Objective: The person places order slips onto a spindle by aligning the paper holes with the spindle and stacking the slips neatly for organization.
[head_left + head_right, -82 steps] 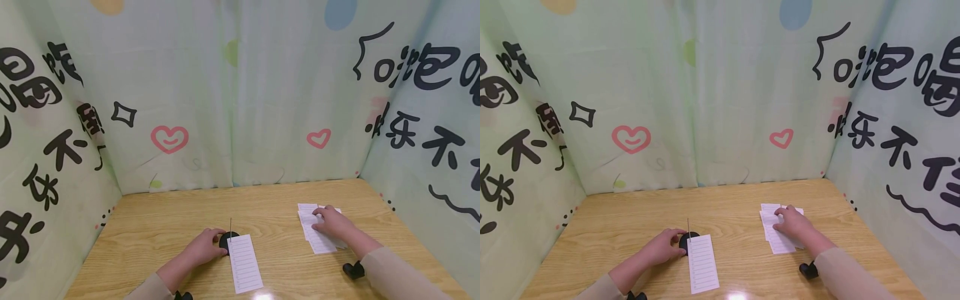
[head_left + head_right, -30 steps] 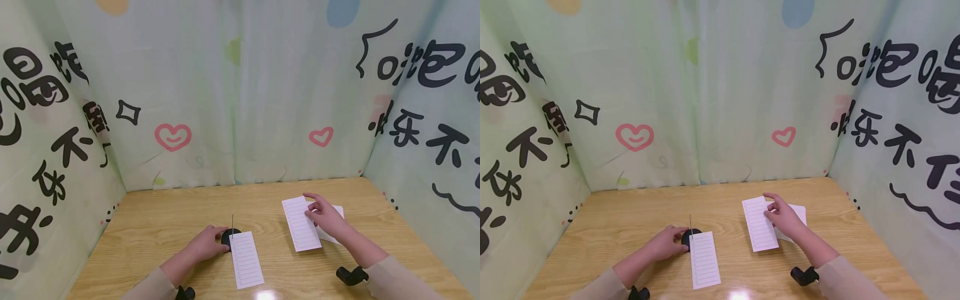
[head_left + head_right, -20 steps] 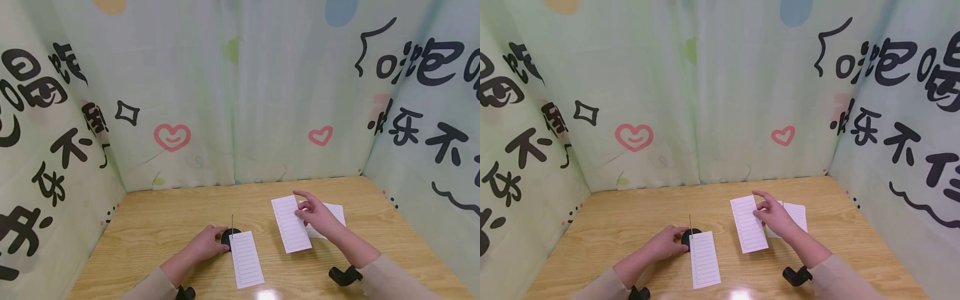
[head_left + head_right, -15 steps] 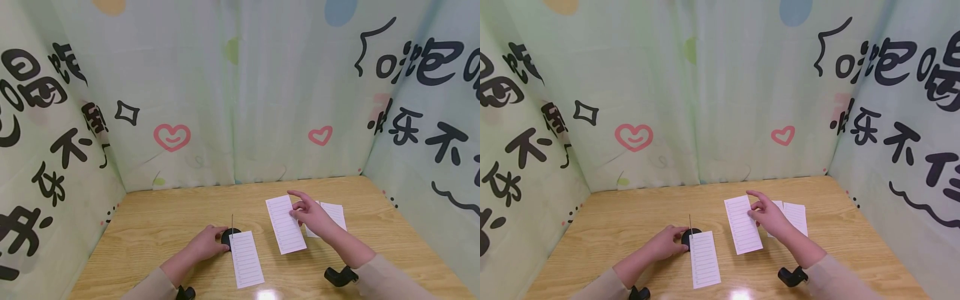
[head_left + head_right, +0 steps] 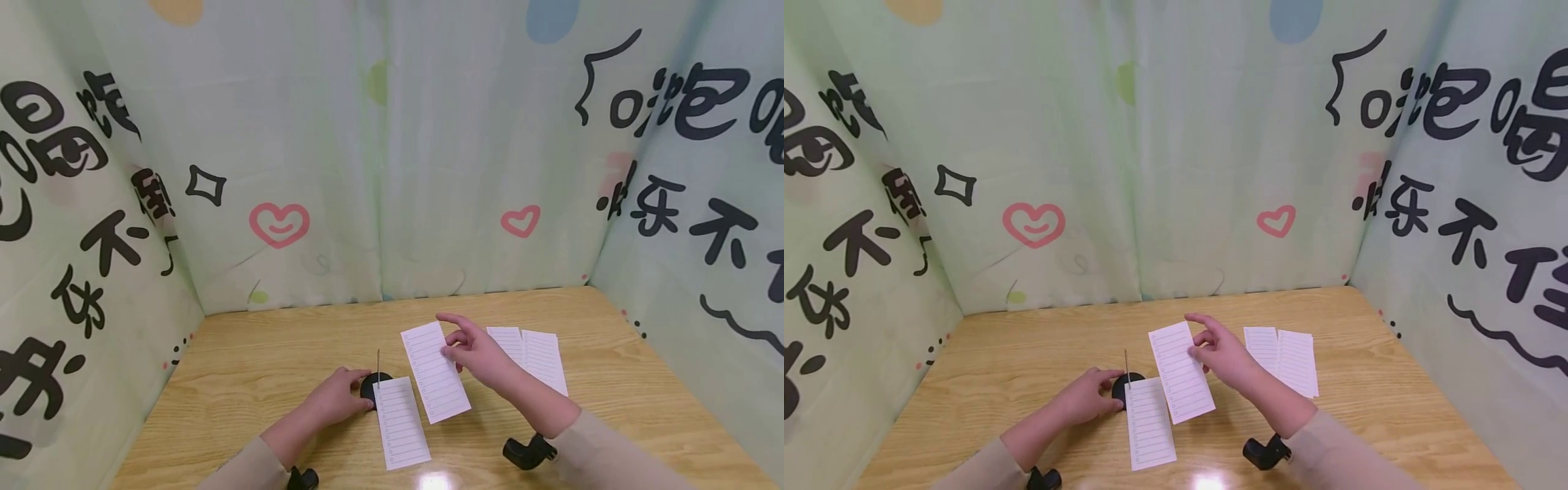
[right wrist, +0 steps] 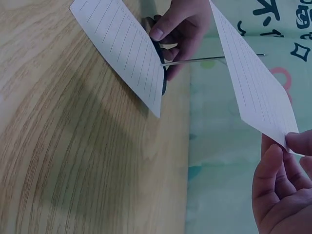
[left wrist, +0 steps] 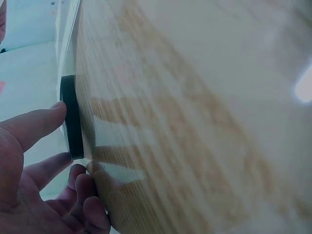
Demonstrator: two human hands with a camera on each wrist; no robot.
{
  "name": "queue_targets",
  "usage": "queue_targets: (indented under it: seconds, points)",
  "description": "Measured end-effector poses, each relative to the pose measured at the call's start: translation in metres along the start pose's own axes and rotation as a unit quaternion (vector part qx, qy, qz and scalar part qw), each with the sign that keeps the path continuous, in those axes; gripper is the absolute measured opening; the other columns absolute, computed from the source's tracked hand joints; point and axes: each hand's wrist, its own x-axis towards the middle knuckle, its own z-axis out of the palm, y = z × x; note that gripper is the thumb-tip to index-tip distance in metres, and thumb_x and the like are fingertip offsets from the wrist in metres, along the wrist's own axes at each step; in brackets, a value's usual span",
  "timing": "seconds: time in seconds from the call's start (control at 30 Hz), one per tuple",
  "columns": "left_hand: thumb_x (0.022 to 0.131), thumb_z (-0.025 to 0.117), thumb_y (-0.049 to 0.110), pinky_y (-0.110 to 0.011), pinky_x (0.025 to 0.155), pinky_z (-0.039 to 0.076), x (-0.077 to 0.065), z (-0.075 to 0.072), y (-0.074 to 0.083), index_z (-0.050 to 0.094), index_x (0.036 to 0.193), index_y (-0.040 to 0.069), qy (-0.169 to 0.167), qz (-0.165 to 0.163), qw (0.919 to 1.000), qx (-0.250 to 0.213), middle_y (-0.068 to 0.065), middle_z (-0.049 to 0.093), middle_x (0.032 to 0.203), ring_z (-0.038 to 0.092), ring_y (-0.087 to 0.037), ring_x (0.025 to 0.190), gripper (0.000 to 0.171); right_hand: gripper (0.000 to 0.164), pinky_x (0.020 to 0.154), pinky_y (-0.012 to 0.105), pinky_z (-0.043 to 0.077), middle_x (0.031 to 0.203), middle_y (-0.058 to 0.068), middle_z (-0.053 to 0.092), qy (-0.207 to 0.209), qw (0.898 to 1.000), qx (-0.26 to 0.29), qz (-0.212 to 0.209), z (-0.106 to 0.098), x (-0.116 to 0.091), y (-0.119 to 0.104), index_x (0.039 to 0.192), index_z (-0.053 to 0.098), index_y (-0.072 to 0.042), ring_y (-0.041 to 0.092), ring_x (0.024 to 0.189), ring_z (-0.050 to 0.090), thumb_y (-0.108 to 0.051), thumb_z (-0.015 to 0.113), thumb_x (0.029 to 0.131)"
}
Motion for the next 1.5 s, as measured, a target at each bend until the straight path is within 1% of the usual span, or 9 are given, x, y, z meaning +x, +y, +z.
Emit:
queue_targets:
  seconds: [0.17, 0.37, 0.63, 0.7, 0.83, 0.97, 1.1, 1.27, 1.5]
  points:
    - [0.084, 0.08, 0.029, -0.049, 0.089, 0.047, -0.002, -0.001, -0.002, 0.059, 0.138, 0.013, 0.004, 0.002, 1.0, -0.004, -0.01, 0.057, 0.109, 0.057, -0.026, 0.097, 0.06, 0.058, 0.062, 0.035, 0.051, 0.096, 0.013, 0.062, -0.003, 1.0, 0.014, -0.003, 0.01, 0.001, -0.003, 0.147, 0.045, -0.01, 0.022, 0.075, 0.057, 0.002, 0.062, 0.093]
    - [0.086, 0.077, 0.029, -0.05, 0.091, 0.047, -0.005, -0.004, -0.003, 0.061, 0.132, 0.01, 0.018, 0.006, 0.9994, -0.03, -0.011, 0.06, 0.114, 0.059, -0.029, 0.103, 0.053, 0.058, 0.065, 0.038, 0.052, 0.098, 0.012, 0.062, -0.004, 1.0, 0.021, 0.009, 0.019, 0.002, -0.006, 0.146, 0.046, -0.013, 0.022, 0.077, 0.058, 0.001, 0.063, 0.093]
    - [0.088, 0.076, 0.029, -0.038, 0.071, 0.048, -0.012, -0.023, 0.002, 0.063, 0.13, 0.011, 0.053, 0.019, 0.9965, -0.061, -0.007, 0.061, 0.112, 0.056, -0.023, 0.092, 0.047, 0.059, 0.065, 0.036, 0.052, 0.098, 0.011, 0.062, -0.015, 1.0, 0.026, 0.008, 0.032, 0.002, -0.006, 0.147, 0.045, -0.013, 0.022, 0.076, 0.057, 0.001, 0.062, 0.093]
    - [0.09, 0.074, 0.031, -0.036, 0.07, 0.047, -0.013, -0.029, 0.007, 0.064, 0.129, 0.01, 0.065, 0.028, 0.9948, -0.073, -0.006, 0.062, 0.109, 0.055, -0.022, 0.09, 0.045, 0.058, 0.065, 0.036, 0.052, 0.098, 0.011, 0.062, -0.016, 0.999, 0.027, 0.008, 0.035, 0.003, -0.006, 0.147, 0.045, -0.013, 0.022, 0.075, 0.057, 0.001, 0.062, 0.093]
    - [0.093, 0.067, 0.044, -0.034, 0.069, 0.048, -0.015, -0.036, 0.019, 0.066, 0.125, 0.013, 0.077, 0.03, 0.9908, -0.106, 0.0, 0.061, 0.104, 0.056, -0.02, 0.091, 0.045, 0.057, 0.065, 0.037, 0.052, 0.097, 0.011, 0.062, -0.017, 0.999, 0.034, 0.006, 0.04, 0.003, -0.007, 0.146, 0.045, -0.013, 0.021, 0.075, 0.058, 0.001, 0.062, 0.093]
    - [0.093, 0.062, 0.055, -0.034, 0.07, 0.049, -0.014, -0.038, 0.031, 0.067, 0.122, 0.018, 0.079, 0.016, 0.984, -0.159, 0.002, 0.063, 0.106, 0.058, -0.019, 0.092, 0.047, 0.057, 0.065, 0.037, 0.052, 0.097, 0.011, 0.062, -0.017, 0.999, 0.043, 0.006, 0.045, 0.003, -0.006, 0.146, 0.045, -0.013, 0.022, 0.076, 0.058, 0.001, 0.062, 0.093]
    - [0.093, 0.063, 0.051, -0.034, 0.072, 0.049, -0.011, -0.038, 0.041, 0.067, 0.118, 0.015, 0.085, 0.003, 0.9751, -0.205, 0.0, 0.064, 0.104, 0.06, -0.02, 0.088, 0.044, 0.057, 0.066, 0.04, 0.053, 0.097, 0.011, 0.062, -0.015, 0.999, 0.045, 0.007, 0.048, 0.003, -0.004, 0.146, 0.046, -0.013, 0.021, 0.076, 0.059, 0.002, 0.061, 0.093]
    - [0.094, 0.066, 0.043, -0.034, 0.074, 0.049, -0.009, -0.036, 0.049, 0.068, 0.111, 0.014, 0.094, -0.007, 0.9661, -0.24, -0.002, 0.063, 0.1, 0.058, -0.021, 0.086, 0.034, 0.057, 0.065, 0.037, 0.052, 0.096, 0.011, 0.063, -0.015, 0.999, 0.052, 0.009, 0.049, 0.001, -0.004, 0.145, 0.046, -0.012, 0.021, 0.075, 0.058, 0.003, 0.061, 0.093]
    - [0.096, 0.065, 0.039, -0.034, 0.075, 0.049, -0.006, -0.033, 0.05, 0.069, 0.107, 0.014, 0.097, 0.001, 0.9637, -0.249, -0.002, 0.064, 0.097, 0.058, -0.021, 0.086, 0.028, 0.056, 0.063, 0.031, 0.051, 0.095, 0.011, 0.062, -0.019, 0.998, 0.061, 0.017, 0.051, 0.0, -0.002, 0.146, 0.046, -0.014, 0.022, 0.073, 0.057, 0.002, 0.061, 0.094]
